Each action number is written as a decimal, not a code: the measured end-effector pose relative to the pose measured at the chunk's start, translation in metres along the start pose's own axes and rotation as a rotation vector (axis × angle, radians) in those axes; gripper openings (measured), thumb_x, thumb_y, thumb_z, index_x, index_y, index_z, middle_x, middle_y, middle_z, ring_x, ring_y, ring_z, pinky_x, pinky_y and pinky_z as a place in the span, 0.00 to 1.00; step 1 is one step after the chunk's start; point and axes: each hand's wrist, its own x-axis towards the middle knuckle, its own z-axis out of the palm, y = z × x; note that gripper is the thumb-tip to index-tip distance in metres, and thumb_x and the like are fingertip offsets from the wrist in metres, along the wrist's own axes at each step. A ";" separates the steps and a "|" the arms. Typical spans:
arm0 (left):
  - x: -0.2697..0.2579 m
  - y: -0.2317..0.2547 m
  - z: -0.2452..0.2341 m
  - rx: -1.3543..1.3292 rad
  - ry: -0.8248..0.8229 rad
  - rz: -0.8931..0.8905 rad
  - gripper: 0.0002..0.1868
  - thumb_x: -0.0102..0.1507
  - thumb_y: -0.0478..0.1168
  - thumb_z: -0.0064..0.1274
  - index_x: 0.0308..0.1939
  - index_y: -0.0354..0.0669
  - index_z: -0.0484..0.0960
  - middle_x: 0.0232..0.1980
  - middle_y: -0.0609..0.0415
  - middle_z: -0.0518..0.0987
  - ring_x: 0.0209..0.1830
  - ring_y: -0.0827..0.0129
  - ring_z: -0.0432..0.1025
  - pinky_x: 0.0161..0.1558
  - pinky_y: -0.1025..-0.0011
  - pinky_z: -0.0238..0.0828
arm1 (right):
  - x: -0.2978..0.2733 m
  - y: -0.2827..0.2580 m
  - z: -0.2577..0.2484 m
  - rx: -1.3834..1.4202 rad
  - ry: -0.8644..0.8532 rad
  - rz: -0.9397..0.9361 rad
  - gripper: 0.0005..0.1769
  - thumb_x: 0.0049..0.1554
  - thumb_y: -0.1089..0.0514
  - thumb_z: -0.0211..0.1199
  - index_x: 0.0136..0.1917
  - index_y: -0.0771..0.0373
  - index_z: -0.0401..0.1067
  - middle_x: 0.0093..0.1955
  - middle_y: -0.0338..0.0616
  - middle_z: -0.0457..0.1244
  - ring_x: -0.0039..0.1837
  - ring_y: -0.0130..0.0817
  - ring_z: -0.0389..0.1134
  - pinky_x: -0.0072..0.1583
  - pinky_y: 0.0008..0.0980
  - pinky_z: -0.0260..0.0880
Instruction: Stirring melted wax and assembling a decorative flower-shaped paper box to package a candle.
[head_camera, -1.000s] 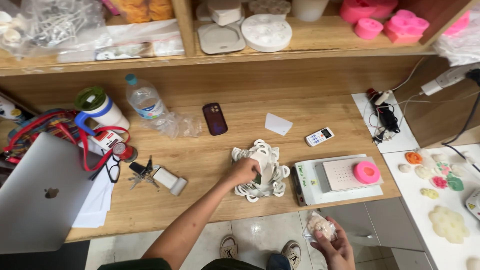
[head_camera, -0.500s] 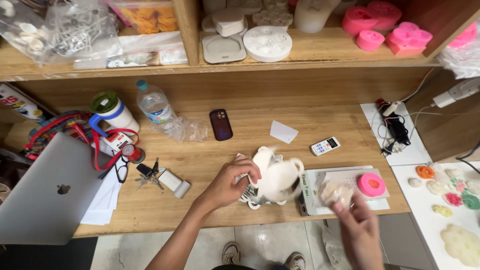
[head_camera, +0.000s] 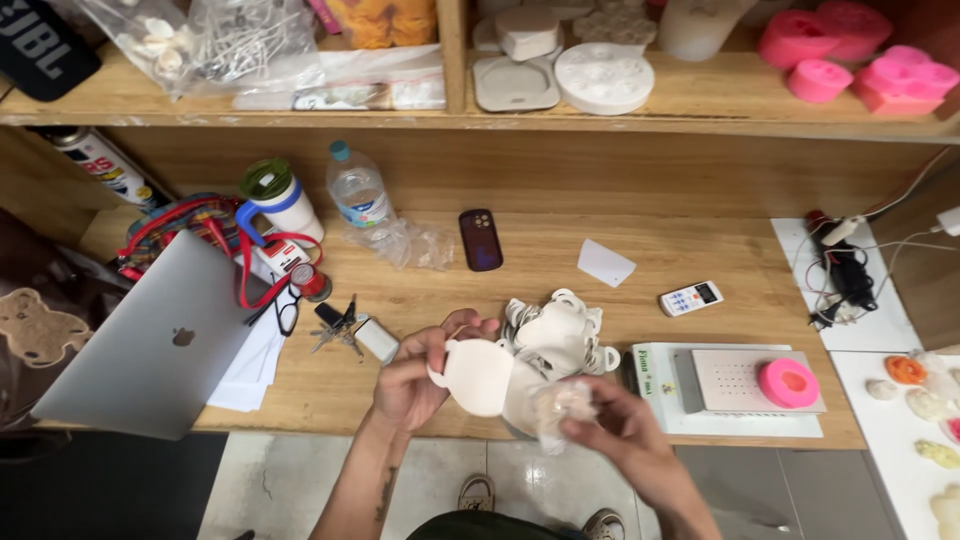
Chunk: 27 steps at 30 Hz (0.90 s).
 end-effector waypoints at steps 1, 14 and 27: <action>-0.004 0.000 -0.005 -0.250 -0.036 0.044 0.09 0.57 0.24 0.43 0.27 0.37 0.77 0.65 0.42 0.70 0.76 0.47 0.60 0.74 0.50 0.60 | 0.003 0.004 0.013 -0.093 -0.022 0.065 0.27 0.50 0.64 0.72 0.63 0.69 0.73 0.54 0.46 0.72 0.57 0.33 0.71 0.60 0.34 0.71; -0.069 -0.114 -0.197 -0.206 0.636 0.062 0.08 0.54 0.38 0.47 0.22 0.41 0.70 0.43 0.43 0.76 0.52 0.53 0.72 0.65 0.58 0.69 | 0.059 0.172 0.019 0.107 0.010 0.220 0.25 0.55 0.68 0.65 0.64 0.64 0.61 0.58 0.48 0.66 0.57 0.36 0.69 0.58 0.37 0.71; -0.095 -0.120 -0.222 1.330 0.745 0.050 0.37 0.46 0.21 0.50 0.61 0.36 0.65 0.60 0.39 0.69 0.62 0.46 0.66 0.61 0.61 0.65 | 0.119 0.249 0.056 -0.076 -0.070 0.392 0.22 0.55 0.66 0.65 0.62 0.61 0.65 0.57 0.44 0.68 0.56 0.34 0.71 0.56 0.33 0.73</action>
